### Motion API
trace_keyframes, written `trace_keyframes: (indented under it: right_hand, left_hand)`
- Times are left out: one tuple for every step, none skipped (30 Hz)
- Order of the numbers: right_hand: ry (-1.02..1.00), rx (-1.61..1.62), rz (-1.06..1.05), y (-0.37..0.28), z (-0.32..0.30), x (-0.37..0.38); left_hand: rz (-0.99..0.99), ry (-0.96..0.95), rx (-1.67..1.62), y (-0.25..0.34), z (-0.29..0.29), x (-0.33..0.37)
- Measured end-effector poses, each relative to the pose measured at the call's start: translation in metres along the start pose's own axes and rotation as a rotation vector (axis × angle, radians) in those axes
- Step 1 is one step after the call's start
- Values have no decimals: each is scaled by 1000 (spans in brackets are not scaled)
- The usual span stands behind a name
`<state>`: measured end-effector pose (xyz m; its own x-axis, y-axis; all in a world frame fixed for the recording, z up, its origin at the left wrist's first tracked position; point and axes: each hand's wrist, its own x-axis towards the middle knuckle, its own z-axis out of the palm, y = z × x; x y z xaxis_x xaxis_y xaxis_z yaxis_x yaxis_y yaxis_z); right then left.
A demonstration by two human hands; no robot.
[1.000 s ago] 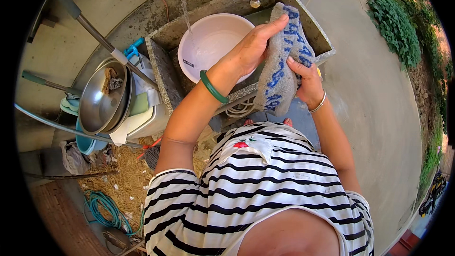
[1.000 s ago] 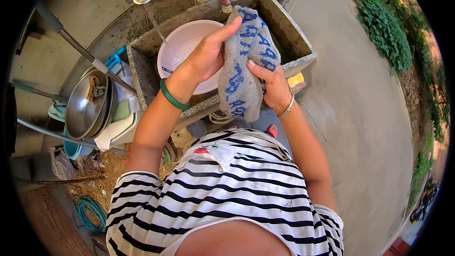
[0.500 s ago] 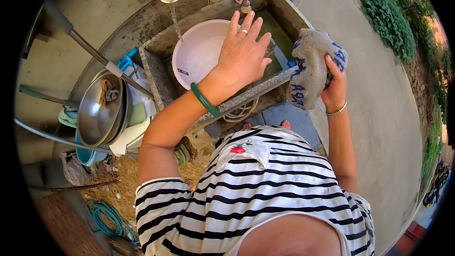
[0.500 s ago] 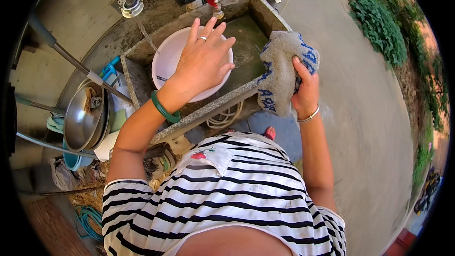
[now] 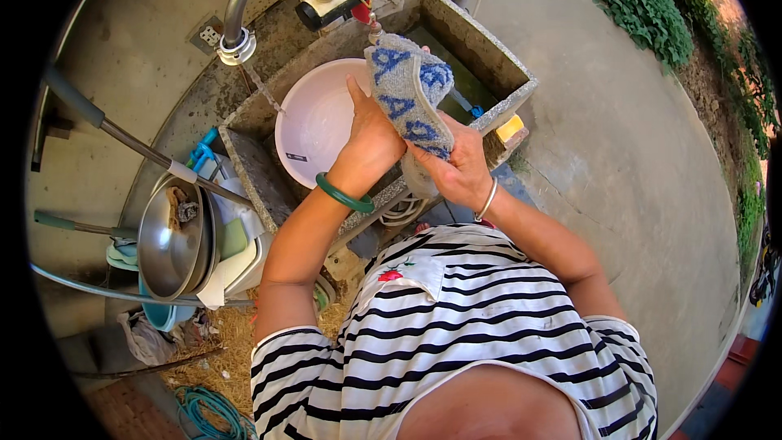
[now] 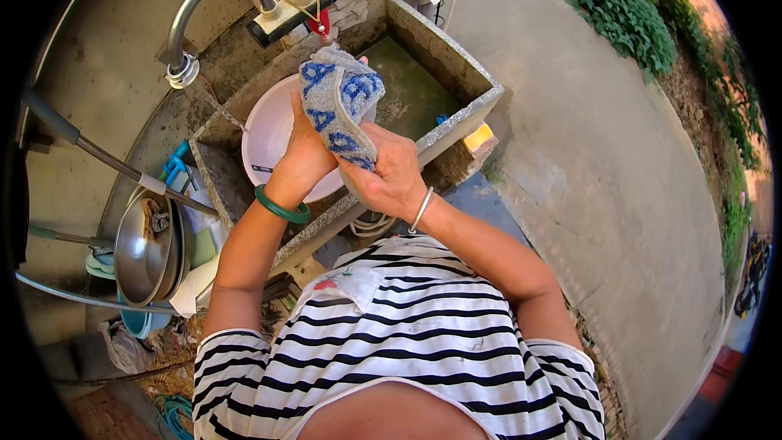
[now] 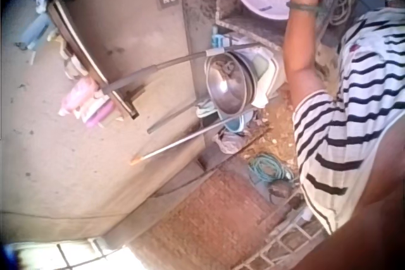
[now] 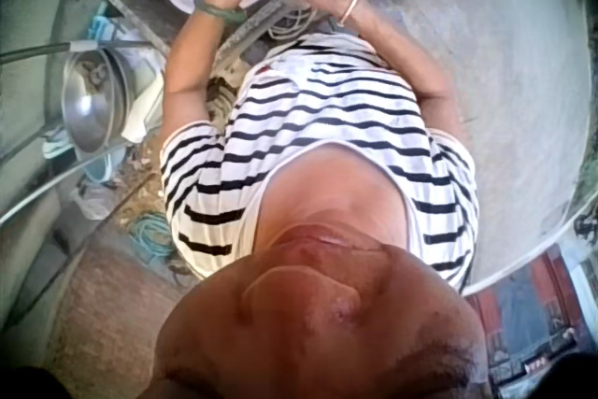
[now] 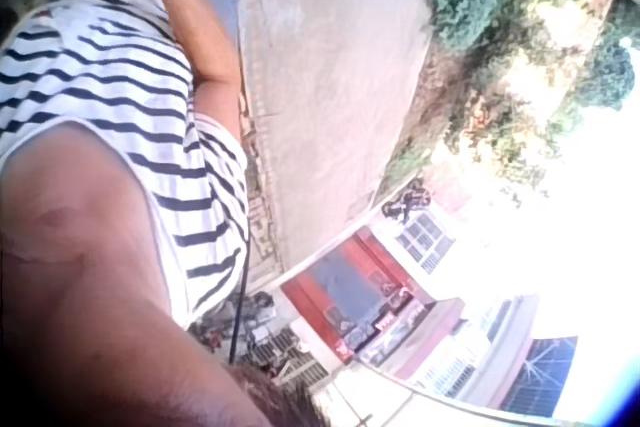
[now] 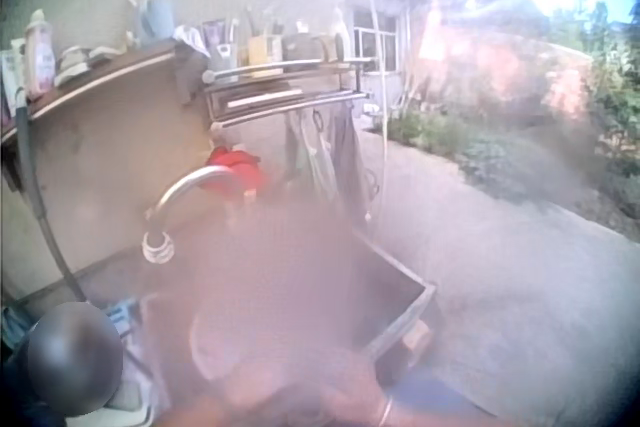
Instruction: The person rinses a blue and white rag in a bowl of water at an outdoor sink, wrings it out, and then carries the bowl through a courtyard into a building.
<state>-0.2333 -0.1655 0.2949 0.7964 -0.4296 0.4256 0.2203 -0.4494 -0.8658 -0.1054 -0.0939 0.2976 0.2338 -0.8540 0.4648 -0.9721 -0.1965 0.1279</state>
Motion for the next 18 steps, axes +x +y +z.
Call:
trace_keyframes:
  right_hand:
    - [-38,12,-27,2,3,-4]
    - [-77,23,-53,2,6,-7]
    - [-78,23,-60,-1,9,-8]
    - [-92,140,-43,-5,11,-9]
    - [-100,252,-20,-7,11,-9]
    - [-118,314,-38,-6,11,-9]
    - [-116,312,-39,-6,9,-11]
    - [-157,420,82,-5,5,-14]
    - [-197,528,204,-5,2,-16]
    - [-187,701,258,-2,1,-17]
    - [-187,700,254,0,0,-19]
    - [-250,629,186,2,-1,-22]
    - [-310,556,119,4,-3,-23]
    - [-330,591,142,0,-4,-21]
    - [-331,589,140,-4,-8,-18]
    - [-327,571,142,-8,-12,-13]
    - [-323,556,144,-10,-16,-9]
    - [-339,542,120,-10,-18,-5]
  left_hand:
    - [1,4,3,0,1,2]
    - [-57,13,-243,-2,4,3]
    - [-113,22,-487,-5,8,4]
    - [-47,85,-209,-18,20,1]
    - [-42,86,-211,-20,18,4]
    - [33,113,-126,-20,16,6]
    - [106,140,-40,-20,12,9]
    - [37,132,-165,-13,4,13]
    - [42,136,-166,-8,4,13]
    - [-82,93,-84,-3,4,12]
    - [-210,49,3,0,4,12]
    - [-282,34,-16,0,7,18]
    - [-278,37,-17,-2,7,21]
    - [-268,58,-49,-6,6,22]
    - [-257,79,-81,-9,5,24]
    - [-251,79,-126,-10,5,27]
    - [-252,81,-124,-8,4,28]
    - [-238,91,-188,-5,1,29]
